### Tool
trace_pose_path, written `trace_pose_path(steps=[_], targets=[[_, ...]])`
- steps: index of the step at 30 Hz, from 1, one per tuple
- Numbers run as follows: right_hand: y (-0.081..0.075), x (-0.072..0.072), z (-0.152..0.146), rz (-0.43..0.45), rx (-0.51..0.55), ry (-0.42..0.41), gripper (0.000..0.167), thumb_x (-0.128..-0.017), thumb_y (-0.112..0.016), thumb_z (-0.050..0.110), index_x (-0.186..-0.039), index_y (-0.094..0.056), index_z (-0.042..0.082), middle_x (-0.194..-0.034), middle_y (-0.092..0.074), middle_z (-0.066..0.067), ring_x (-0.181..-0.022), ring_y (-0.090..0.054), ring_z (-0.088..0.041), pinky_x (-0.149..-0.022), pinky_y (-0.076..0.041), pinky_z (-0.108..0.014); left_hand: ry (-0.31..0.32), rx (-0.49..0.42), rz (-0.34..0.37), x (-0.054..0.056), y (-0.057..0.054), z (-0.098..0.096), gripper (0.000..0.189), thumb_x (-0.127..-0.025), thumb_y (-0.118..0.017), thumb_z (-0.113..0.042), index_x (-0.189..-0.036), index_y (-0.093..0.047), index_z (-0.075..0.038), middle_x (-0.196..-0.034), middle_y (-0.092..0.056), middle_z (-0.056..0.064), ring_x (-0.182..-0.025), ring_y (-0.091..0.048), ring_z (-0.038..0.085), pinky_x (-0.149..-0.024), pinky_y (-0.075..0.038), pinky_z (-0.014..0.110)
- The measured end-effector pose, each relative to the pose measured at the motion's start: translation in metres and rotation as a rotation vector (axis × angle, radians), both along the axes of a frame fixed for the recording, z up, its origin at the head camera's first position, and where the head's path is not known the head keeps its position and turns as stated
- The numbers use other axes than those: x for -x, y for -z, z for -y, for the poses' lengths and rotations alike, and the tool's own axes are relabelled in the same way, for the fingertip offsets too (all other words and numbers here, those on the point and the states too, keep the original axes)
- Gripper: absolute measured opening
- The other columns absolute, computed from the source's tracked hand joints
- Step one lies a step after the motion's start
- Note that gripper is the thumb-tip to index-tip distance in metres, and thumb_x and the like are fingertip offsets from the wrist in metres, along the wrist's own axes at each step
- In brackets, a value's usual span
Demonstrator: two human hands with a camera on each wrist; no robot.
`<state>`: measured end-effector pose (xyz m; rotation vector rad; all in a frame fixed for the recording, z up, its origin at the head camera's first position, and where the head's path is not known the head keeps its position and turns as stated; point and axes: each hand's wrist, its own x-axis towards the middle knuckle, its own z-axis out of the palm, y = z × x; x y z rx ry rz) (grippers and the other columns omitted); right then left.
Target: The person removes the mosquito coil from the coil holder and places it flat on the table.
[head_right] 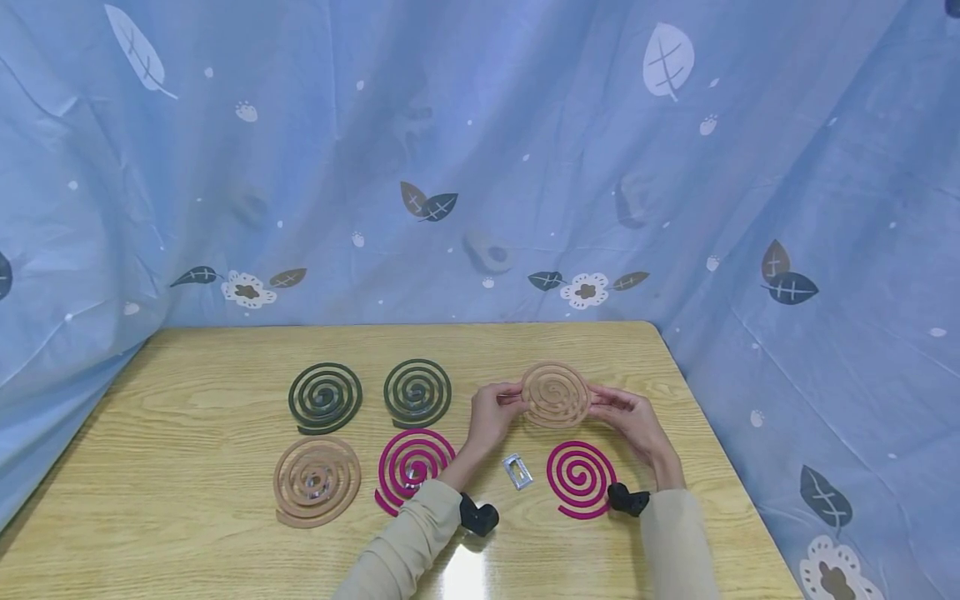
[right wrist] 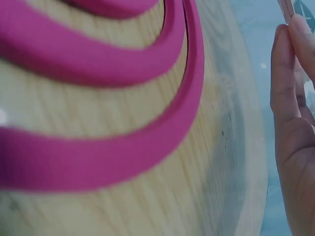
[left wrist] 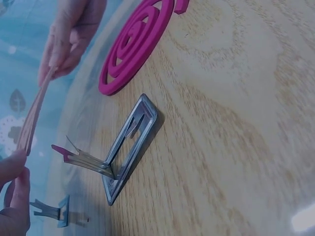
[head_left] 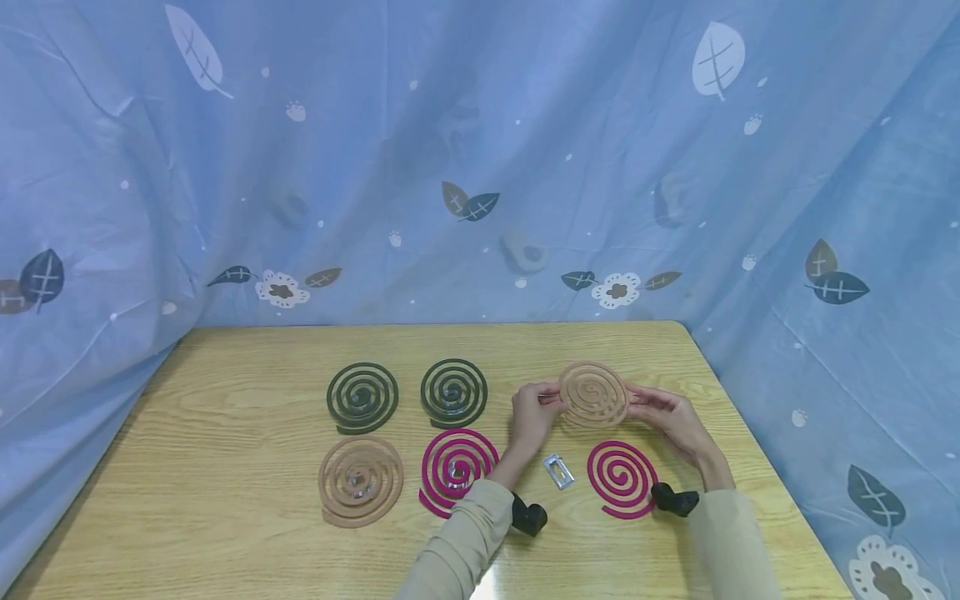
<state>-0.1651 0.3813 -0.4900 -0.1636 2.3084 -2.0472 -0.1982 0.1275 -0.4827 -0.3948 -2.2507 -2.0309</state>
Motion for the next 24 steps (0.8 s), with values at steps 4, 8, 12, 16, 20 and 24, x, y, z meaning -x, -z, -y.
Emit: trace_pose_path(steps=[4, 8, 12, 16, 20, 24], targets=[[0.0, 0.002, -0.004, 0.028, -0.036, -0.02, 0.041, -0.091, -0.062, 0.0, -0.13, -0.052, -0.007, -0.107, -0.068, 0.008, -0.098, -0.064, -0.004, -0.089, -0.053, -0.019, 0.019, -0.001, -0.079, 0.003, 0.006, -0.001, 0.022, -0.076, -0.075, 0.007, -0.098, -0.07, 0.008, -0.088, -0.071, 0.015, -0.075, -0.068, 0.012, -0.067, -0.057, 0.016], [0.001, 0.004, -0.008, 0.052, 0.003, -0.038, 0.039, -0.092, -0.06, 0.0, -0.129, -0.051, -0.012, -0.116, -0.066, 0.013, -0.104, -0.062, -0.004, -0.091, -0.052, -0.02, 0.025, 0.002, -0.002, 0.003, 0.003, -0.004, 0.024, -0.075, -0.074, 0.009, -0.099, -0.069, 0.01, -0.091, -0.071, 0.019, -0.078, -0.07, 0.019, -0.069, -0.058, 0.018], [0.002, 0.005, -0.008, 0.057, 0.016, -0.036, 0.037, -0.093, -0.059, -0.002, -0.127, -0.052, -0.013, -0.116, -0.066, 0.012, -0.104, -0.063, -0.004, -0.089, -0.053, -0.021, 0.007, 0.032, 0.042, 0.007, 0.003, -0.008, 0.024, -0.075, -0.074, 0.009, -0.098, -0.069, 0.01, -0.091, -0.07, 0.02, -0.079, -0.07, 0.022, -0.067, -0.057, 0.016], [0.005, 0.007, -0.007, 0.068, -0.016, -0.019, 0.037, -0.092, -0.061, 0.0, -0.125, -0.052, -0.014, -0.113, -0.068, 0.01, -0.102, -0.063, -0.004, -0.087, -0.054, -0.021, 0.004, 0.045, 0.063, 0.008, 0.001, -0.01, 0.023, -0.076, -0.074, 0.009, -0.098, -0.069, 0.01, -0.093, -0.07, 0.021, -0.08, -0.07, 0.024, -0.067, -0.057, 0.015], [0.005, 0.009, -0.006, 0.079, -0.05, -0.008, 0.04, -0.09, -0.064, 0.001, -0.124, -0.051, -0.016, -0.113, -0.069, 0.008, -0.1, -0.064, -0.004, -0.086, -0.054, -0.02, 0.018, 0.037, 0.086, 0.008, 0.002, -0.01, 0.022, -0.078, -0.071, 0.011, -0.099, -0.068, 0.011, -0.096, -0.07, 0.023, -0.083, -0.07, 0.027, -0.069, -0.057, 0.016], [0.003, 0.01, -0.006, 0.082, -0.058, -0.012, 0.04, -0.089, -0.064, -0.002, -0.122, -0.05, -0.02, -0.114, -0.068, 0.005, -0.098, -0.065, -0.005, -0.085, -0.055, -0.02, 0.01, 0.045, 0.092, 0.007, 0.005, -0.01, 0.02, -0.078, -0.069, 0.013, -0.097, -0.068, 0.013, -0.095, -0.069, 0.024, -0.082, -0.07, 0.027, -0.069, -0.057, 0.015]])
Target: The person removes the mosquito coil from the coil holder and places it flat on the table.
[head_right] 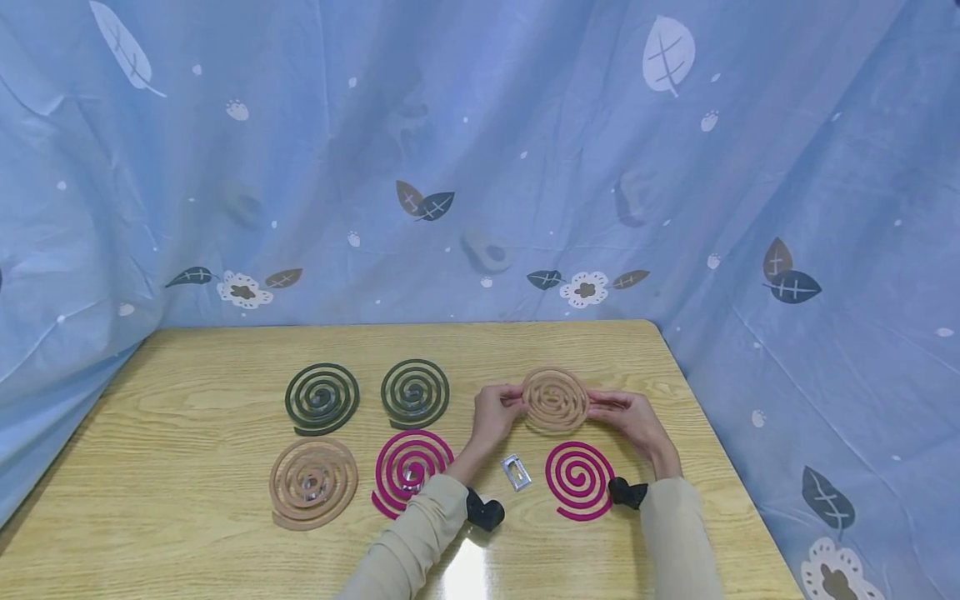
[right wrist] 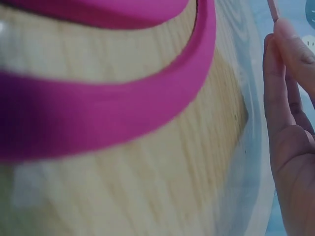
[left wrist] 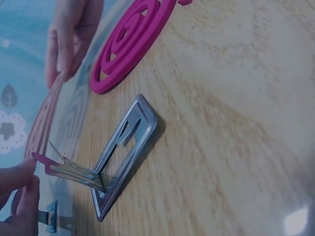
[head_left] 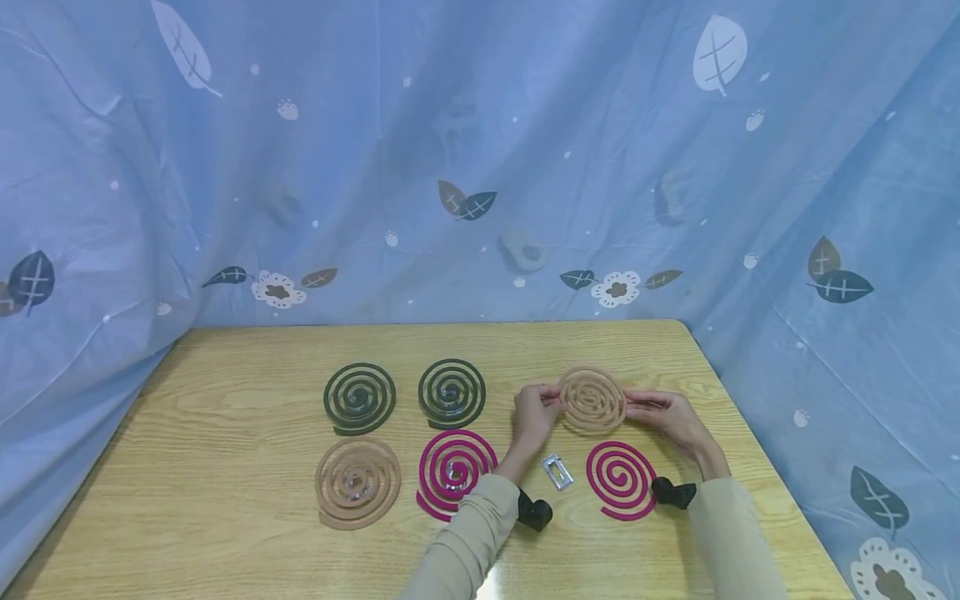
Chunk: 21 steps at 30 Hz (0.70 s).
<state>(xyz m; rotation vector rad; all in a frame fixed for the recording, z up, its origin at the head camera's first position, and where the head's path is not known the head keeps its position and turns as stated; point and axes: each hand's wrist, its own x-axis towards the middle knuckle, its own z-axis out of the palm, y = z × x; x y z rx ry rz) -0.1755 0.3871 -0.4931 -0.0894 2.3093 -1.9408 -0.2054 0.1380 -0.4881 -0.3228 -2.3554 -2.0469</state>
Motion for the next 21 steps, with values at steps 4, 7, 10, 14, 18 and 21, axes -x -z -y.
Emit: trace_pose_path(steps=[4, 7, 10, 14, 18, 21], targets=[[-0.001, 0.0012, -0.0007, 0.002, -0.009, -0.013, 0.039, -0.09, -0.063, -0.003, -0.121, -0.049, -0.022, -0.115, -0.068, -0.003, -0.096, -0.067, -0.007, -0.084, -0.056, -0.02, -0.019, 0.023, 0.009, -0.001, 0.0017, -0.0006, 0.018, -0.077, -0.069, 0.015, -0.095, -0.069, 0.012, -0.093, -0.069, 0.023, -0.082, -0.07, 0.028, -0.069, -0.057, 0.016], [-0.0009, 0.0023, -0.0001, 0.005, -0.032, -0.017, 0.04, -0.089, -0.063, -0.003, -0.121, -0.049, -0.023, -0.115, -0.067, -0.012, -0.094, -0.067, -0.007, -0.084, -0.056, -0.021, -0.028, 0.043, 0.01, -0.0026, 0.0009, -0.0011, 0.019, -0.077, -0.068, 0.015, -0.096, -0.069, 0.012, -0.092, -0.069, 0.023, -0.082, -0.07, 0.03, -0.068, -0.058, 0.017], [-0.0006, 0.0028, 0.0008, 0.014, -0.051, -0.013, 0.039, -0.09, -0.062, -0.004, -0.121, -0.049, -0.023, -0.116, -0.064, -0.022, -0.093, -0.067, -0.007, -0.084, -0.056, -0.022, -0.038, 0.054, 0.013, -0.0039, -0.0006, -0.002, 0.02, -0.077, -0.068, 0.015, -0.096, -0.069, 0.012, -0.091, -0.069, 0.023, -0.081, -0.069, 0.031, -0.067, -0.058, 0.018], [-0.0004, 0.0033, 0.0022, 0.025, -0.066, -0.004, 0.04, -0.09, -0.061, -0.006, -0.123, -0.047, -0.023, -0.121, -0.057, -0.032, -0.093, -0.067, -0.006, -0.084, -0.056, -0.022, -0.054, 0.052, 0.015, -0.0044, -0.0003, -0.0042, 0.021, -0.076, -0.069, 0.015, -0.098, -0.069, 0.012, -0.09, -0.069, 0.023, -0.081, -0.069, 0.031, -0.067, -0.058, 0.018], [-0.0017, 0.0036, 0.0038, 0.034, -0.08, 0.001, 0.043, -0.089, -0.062, -0.005, -0.126, -0.045, -0.022, -0.125, -0.051, -0.037, -0.094, -0.066, -0.005, -0.085, -0.055, -0.021, -0.064, 0.031, 0.035, -0.0041, 0.0015, -0.0067, 0.025, -0.076, -0.07, 0.014, -0.101, -0.067, 0.013, -0.091, -0.069, 0.023, -0.082, -0.069, 0.029, -0.068, -0.058, 0.018], [-0.003, 0.0037, 0.0051, 0.039, -0.091, 0.008, 0.044, -0.089, -0.063, -0.004, -0.126, -0.046, -0.021, -0.126, -0.05, -0.037, -0.094, -0.066, -0.005, -0.084, -0.055, -0.02, -0.073, 0.018, 0.042, -0.0041, 0.0029, -0.0082, 0.026, -0.076, -0.07, 0.015, -0.103, -0.066, 0.013, -0.092, -0.069, 0.024, -0.083, -0.07, 0.029, -0.069, -0.058, 0.019]])
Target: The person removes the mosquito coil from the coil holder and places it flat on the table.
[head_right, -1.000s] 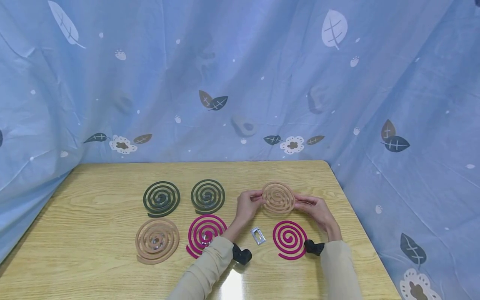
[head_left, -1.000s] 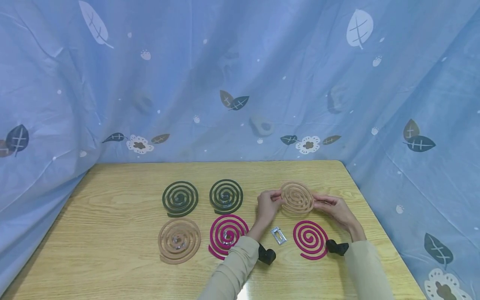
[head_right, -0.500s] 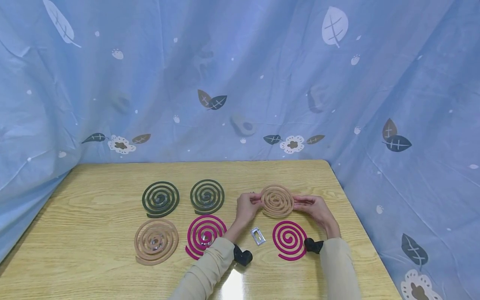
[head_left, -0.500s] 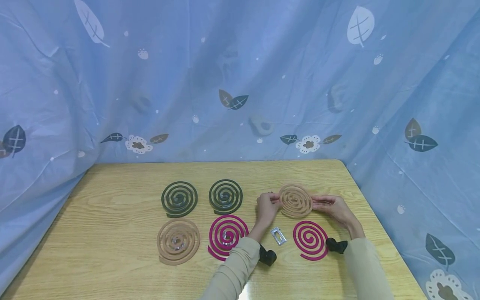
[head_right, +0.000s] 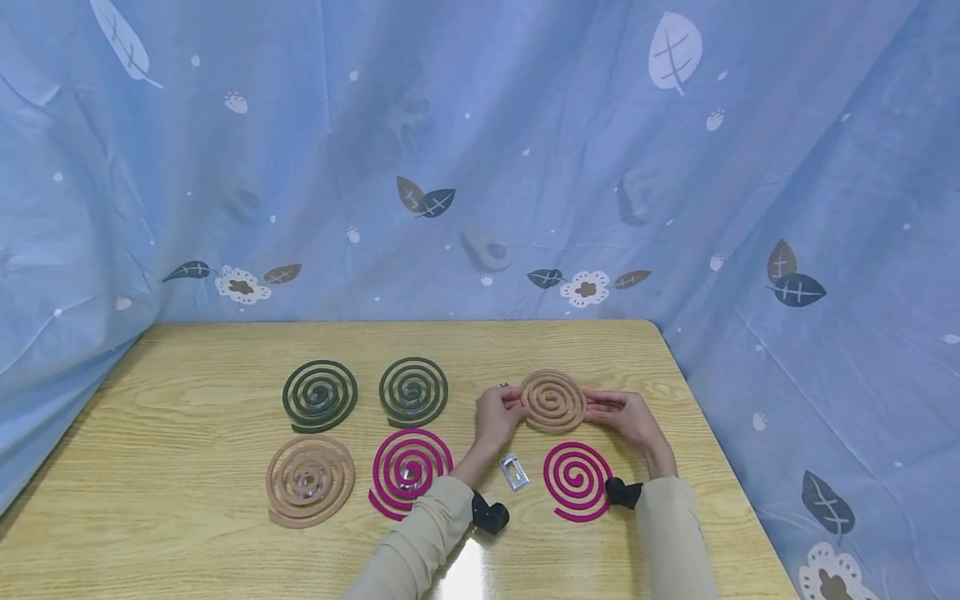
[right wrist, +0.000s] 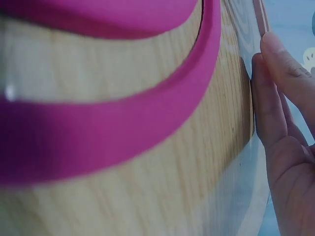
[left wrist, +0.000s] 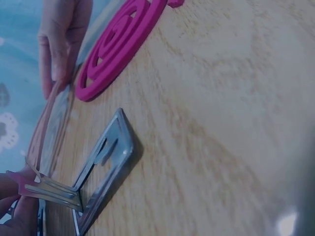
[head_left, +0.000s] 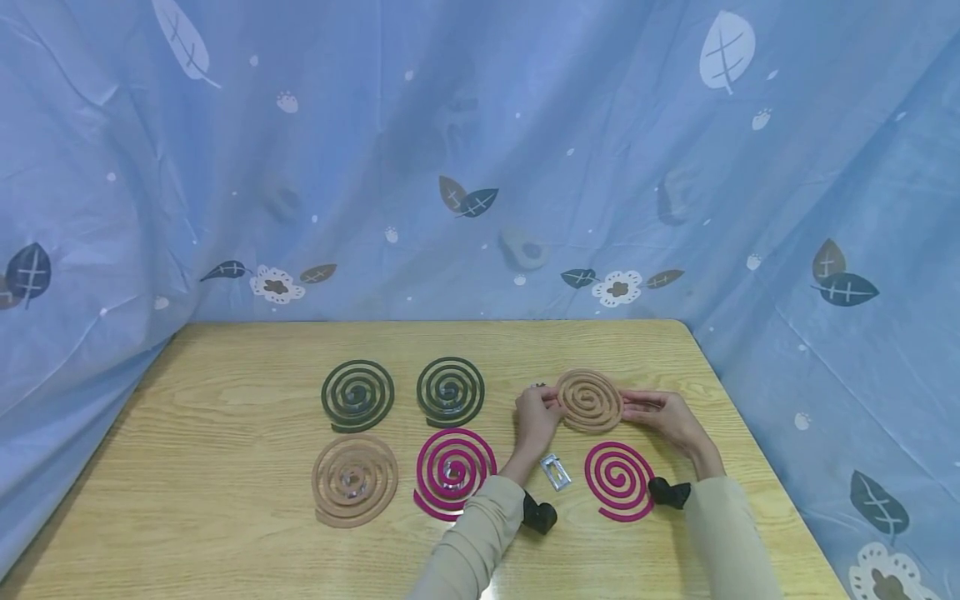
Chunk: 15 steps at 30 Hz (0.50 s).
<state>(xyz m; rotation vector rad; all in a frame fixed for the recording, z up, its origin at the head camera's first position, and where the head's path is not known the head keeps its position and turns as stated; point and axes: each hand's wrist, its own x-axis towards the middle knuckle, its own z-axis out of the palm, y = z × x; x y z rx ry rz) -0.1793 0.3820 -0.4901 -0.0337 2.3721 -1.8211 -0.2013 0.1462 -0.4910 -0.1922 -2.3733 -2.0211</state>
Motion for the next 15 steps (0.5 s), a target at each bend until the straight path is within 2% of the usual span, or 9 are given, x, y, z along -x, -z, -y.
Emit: trace_pose_path(steps=[4, 10, 15], targets=[[-0.0009, -0.001, -0.0001, 0.008, -0.006, 0.007, 0.043, -0.089, -0.063, -0.002, -0.126, -0.048, -0.02, -0.125, -0.052, -0.036, -0.094, -0.066, -0.005, -0.084, -0.055, -0.02, -0.004, -0.005, -0.003, 0.0002, 0.0016, -0.0012, 0.027, -0.077, -0.069, 0.016, -0.104, -0.066, 0.014, -0.093, -0.069, 0.024, -0.083, -0.07, 0.029, -0.069, -0.058, 0.018], [-0.002, 0.0018, -0.0024, 0.038, 0.004, -0.007, 0.046, -0.089, -0.063, -0.005, -0.128, -0.044, -0.021, -0.119, -0.058, -0.033, -0.091, -0.068, -0.007, -0.084, -0.056, -0.022, 0.009, -0.014, 0.032, 0.0019, -0.0001, -0.0025, 0.031, -0.078, -0.066, 0.016, -0.109, -0.064, 0.013, -0.091, -0.069, 0.022, -0.078, -0.068, 0.027, -0.061, -0.055, 0.014], [-0.0068, 0.0051, 0.0004, 0.045, -0.073, -0.02, 0.049, -0.089, -0.064, -0.002, -0.13, -0.043, -0.019, -0.116, -0.06, -0.033, -0.09, -0.067, -0.006, -0.083, -0.056, -0.021, 0.002, 0.008, 0.028, 0.003, -0.0023, -0.003, 0.029, -0.079, -0.065, 0.016, -0.108, -0.064, 0.014, -0.095, -0.068, 0.024, -0.084, -0.069, 0.029, -0.068, -0.057, 0.015]])
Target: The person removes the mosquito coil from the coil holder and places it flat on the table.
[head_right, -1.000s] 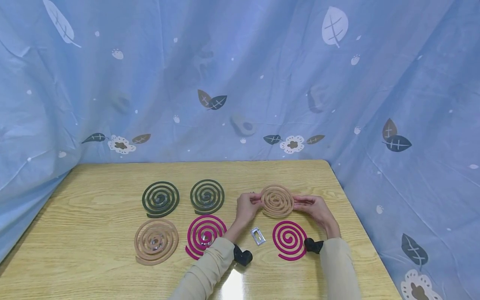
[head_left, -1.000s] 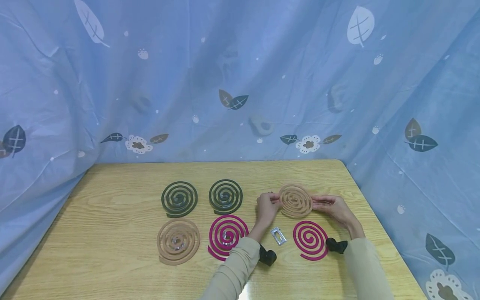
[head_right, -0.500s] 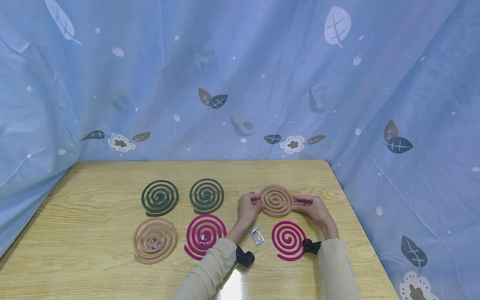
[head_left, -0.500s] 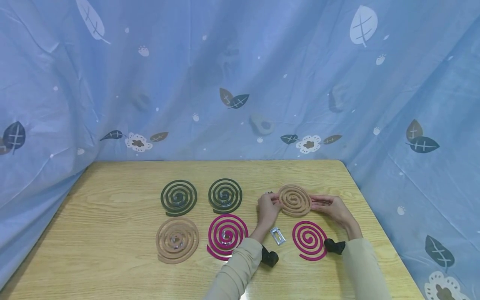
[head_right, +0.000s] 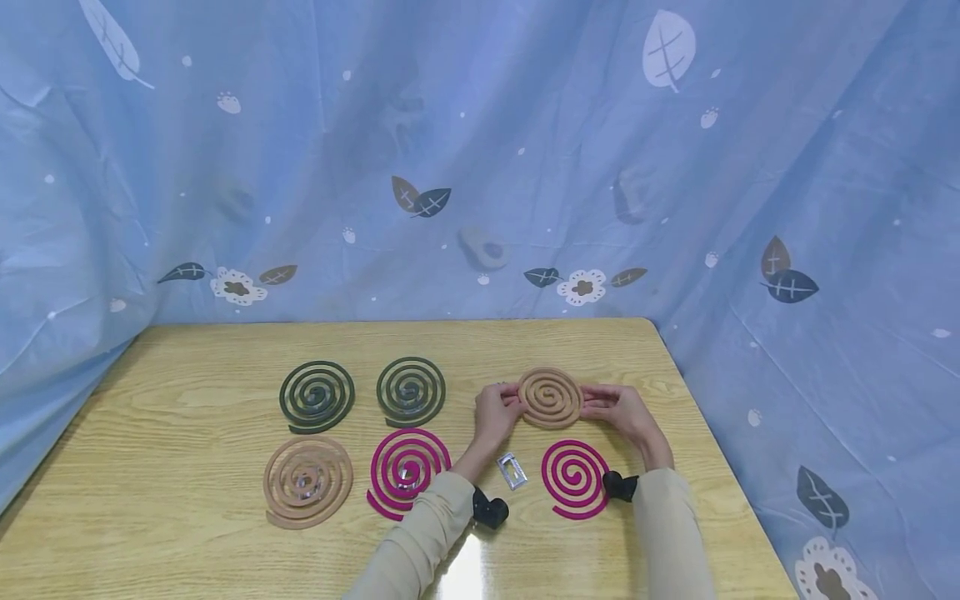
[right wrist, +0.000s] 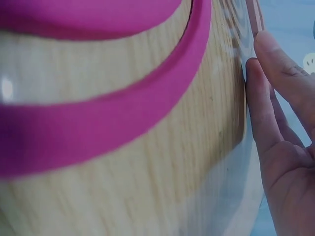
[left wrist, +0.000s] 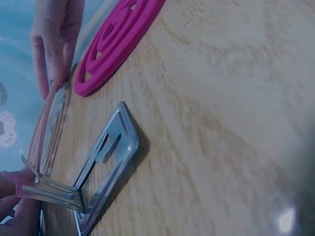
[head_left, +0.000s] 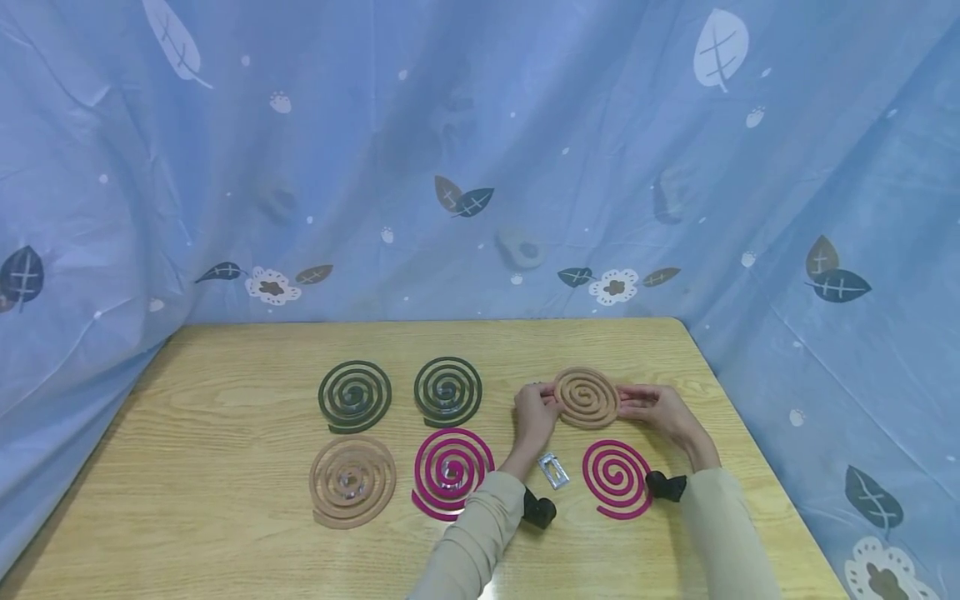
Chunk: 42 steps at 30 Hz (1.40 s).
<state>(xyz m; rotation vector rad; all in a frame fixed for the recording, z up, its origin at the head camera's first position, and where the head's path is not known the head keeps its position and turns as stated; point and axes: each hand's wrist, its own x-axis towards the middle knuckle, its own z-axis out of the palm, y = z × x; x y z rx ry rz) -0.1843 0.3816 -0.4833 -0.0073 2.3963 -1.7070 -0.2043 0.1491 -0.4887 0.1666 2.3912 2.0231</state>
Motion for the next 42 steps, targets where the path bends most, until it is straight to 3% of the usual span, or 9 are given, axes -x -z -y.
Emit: trace_pose_path(steps=[9, 17, 28, 32, 36, 39, 42], targets=[[-0.003, 0.003, 0.004, 0.016, -0.079, -0.009, 0.051, -0.087, -0.068, 0.003, -0.129, -0.047, -0.017, -0.113, -0.063, -0.03, -0.088, -0.066, -0.006, -0.078, -0.058, -0.023, 0.004, 0.047, -0.011, 0.001, 0.0, -0.001, 0.03, -0.079, -0.065, 0.018, -0.109, -0.063, 0.015, -0.095, -0.068, 0.024, -0.086, -0.069, 0.027, -0.071, -0.058, 0.018], [-0.007, 0.007, 0.012, -0.006, -0.166, -0.013, 0.052, -0.085, -0.07, 0.001, -0.127, -0.047, -0.018, -0.105, -0.065, -0.026, -0.085, -0.063, -0.008, -0.073, -0.058, -0.02, -0.013, 0.097, -0.061, 0.004, 0.001, -0.002, 0.03, -0.076, -0.068, 0.019, -0.105, -0.065, 0.016, -0.092, -0.067, 0.024, -0.083, -0.068, 0.028, -0.073, -0.06, 0.028], [-0.009, 0.008, 0.017, -0.008, -0.214, 0.016, 0.052, -0.084, -0.072, 0.001, -0.126, -0.049, -0.017, -0.104, -0.062, -0.025, -0.086, -0.062, -0.013, -0.071, -0.056, -0.018, -0.001, 0.176, -0.029, 0.004, 0.001, -0.002, 0.036, -0.074, -0.069, 0.017, -0.109, -0.064, 0.012, -0.095, -0.063, 0.018, -0.083, -0.062, 0.022, -0.069, -0.055, 0.017], [-0.014, 0.001, 0.018, -0.029, -0.24, 0.043, 0.055, -0.085, -0.072, 0.006, -0.13, -0.047, -0.014, -0.113, -0.059, -0.028, -0.093, -0.064, -0.02, -0.074, -0.056, -0.021, 0.043, 0.192, -0.035, 0.003, -0.005, 0.003, 0.045, -0.069, -0.069, 0.018, -0.113, -0.063, 0.011, -0.097, -0.062, 0.018, -0.085, -0.061, 0.026, -0.071, -0.055, 0.02], [-0.021, -0.011, 0.024, -0.09, -0.214, 0.115, 0.057, -0.088, -0.07, 0.012, -0.135, -0.046, -0.01, -0.126, -0.052, -0.03, -0.106, -0.061, -0.033, -0.077, -0.056, -0.022, 0.131, 0.161, -0.084, 0.001, -0.01, 0.007, 0.048, -0.07, -0.072, 0.017, -0.117, -0.061, 0.01, -0.106, -0.064, 0.022, -0.096, -0.063, 0.032, -0.084, -0.056, 0.03], [-0.024, -0.02, 0.032, -0.153, -0.164, 0.126, 0.057, -0.09, -0.068, 0.017, -0.136, -0.046, -0.007, -0.136, -0.046, -0.028, -0.117, -0.052, -0.041, -0.082, -0.055, -0.019, 0.215, 0.098, -0.08, -0.003, -0.017, 0.01, 0.051, -0.074, -0.073, 0.012, -0.123, -0.06, 0.006, -0.115, -0.063, 0.022, -0.104, -0.062, 0.035, -0.09, -0.055, 0.035], [-0.027, -0.029, 0.041, -0.233, -0.116, 0.124, 0.053, -0.09, -0.068, 0.017, -0.134, -0.049, -0.006, -0.138, -0.046, -0.024, -0.12, -0.049, -0.04, -0.085, -0.052, -0.014, 0.286, 0.031, -0.074, -0.009, -0.027, 0.011, 0.051, -0.078, -0.073, 0.006, -0.126, -0.059, 0.002, -0.124, -0.061, 0.018, -0.111, -0.059, 0.036, -0.092, -0.055, 0.037]])
